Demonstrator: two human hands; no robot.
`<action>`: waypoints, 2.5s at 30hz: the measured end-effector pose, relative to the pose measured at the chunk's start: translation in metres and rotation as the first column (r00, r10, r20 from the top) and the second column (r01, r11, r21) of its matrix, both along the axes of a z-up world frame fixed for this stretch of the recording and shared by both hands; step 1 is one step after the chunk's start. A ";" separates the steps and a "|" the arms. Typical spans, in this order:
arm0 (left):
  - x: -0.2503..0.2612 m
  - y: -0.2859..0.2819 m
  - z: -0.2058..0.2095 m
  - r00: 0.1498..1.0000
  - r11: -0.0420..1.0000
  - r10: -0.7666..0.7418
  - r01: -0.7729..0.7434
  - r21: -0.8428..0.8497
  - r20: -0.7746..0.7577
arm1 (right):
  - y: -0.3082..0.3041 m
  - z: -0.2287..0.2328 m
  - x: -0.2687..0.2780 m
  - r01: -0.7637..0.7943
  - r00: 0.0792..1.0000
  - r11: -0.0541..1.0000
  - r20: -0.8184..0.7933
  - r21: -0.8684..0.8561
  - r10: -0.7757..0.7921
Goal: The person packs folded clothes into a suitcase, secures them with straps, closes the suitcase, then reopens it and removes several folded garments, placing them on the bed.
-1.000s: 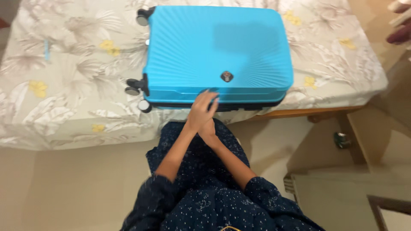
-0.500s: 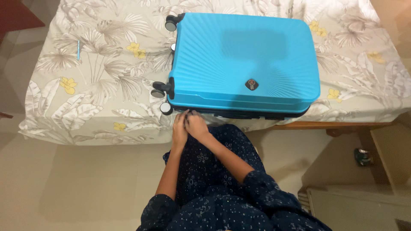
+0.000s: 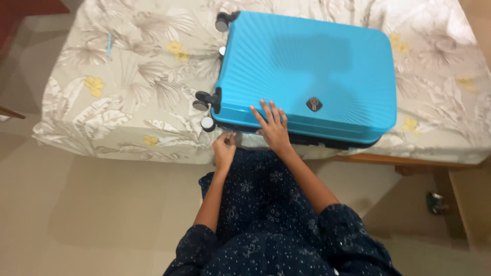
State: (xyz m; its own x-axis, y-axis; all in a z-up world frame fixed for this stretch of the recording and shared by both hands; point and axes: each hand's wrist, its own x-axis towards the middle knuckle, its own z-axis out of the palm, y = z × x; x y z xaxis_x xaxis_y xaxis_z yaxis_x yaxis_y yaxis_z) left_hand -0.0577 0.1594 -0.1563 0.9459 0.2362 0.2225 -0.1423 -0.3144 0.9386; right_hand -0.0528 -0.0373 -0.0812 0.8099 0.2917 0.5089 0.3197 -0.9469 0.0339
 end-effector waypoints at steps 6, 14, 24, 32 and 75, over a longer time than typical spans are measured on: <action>0.011 0.005 -0.014 0.998 0.999 -0.008 0.010 0.049 -0.055 | -0.007 -0.018 0.002 0.026 0.997 0.992 0.076 -0.124 -0.016; 0.057 0.052 -0.023 0.991 0.980 0.057 -0.079 0.181 0.123 | -0.022 -0.015 0.012 0.005 0.989 0.957 0.142 -0.289 0.038; 0.116 0.094 -0.023 0.995 0.984 -0.015 -0.003 0.181 0.096 | -0.032 -0.016 0.016 -0.152 0.988 0.986 0.021 -0.067 0.154; 0.163 0.102 -0.035 0.986 0.985 -0.096 0.074 0.154 0.136 | -0.019 -0.023 0.016 -0.141 0.989 0.988 0.054 0.059 0.138; 0.557 0.000 -0.047 0.940 0.828 -0.293 0.158 0.539 0.175 | -0.029 -0.186 -0.003 0.176 0.933 0.978 0.298 0.109 -0.201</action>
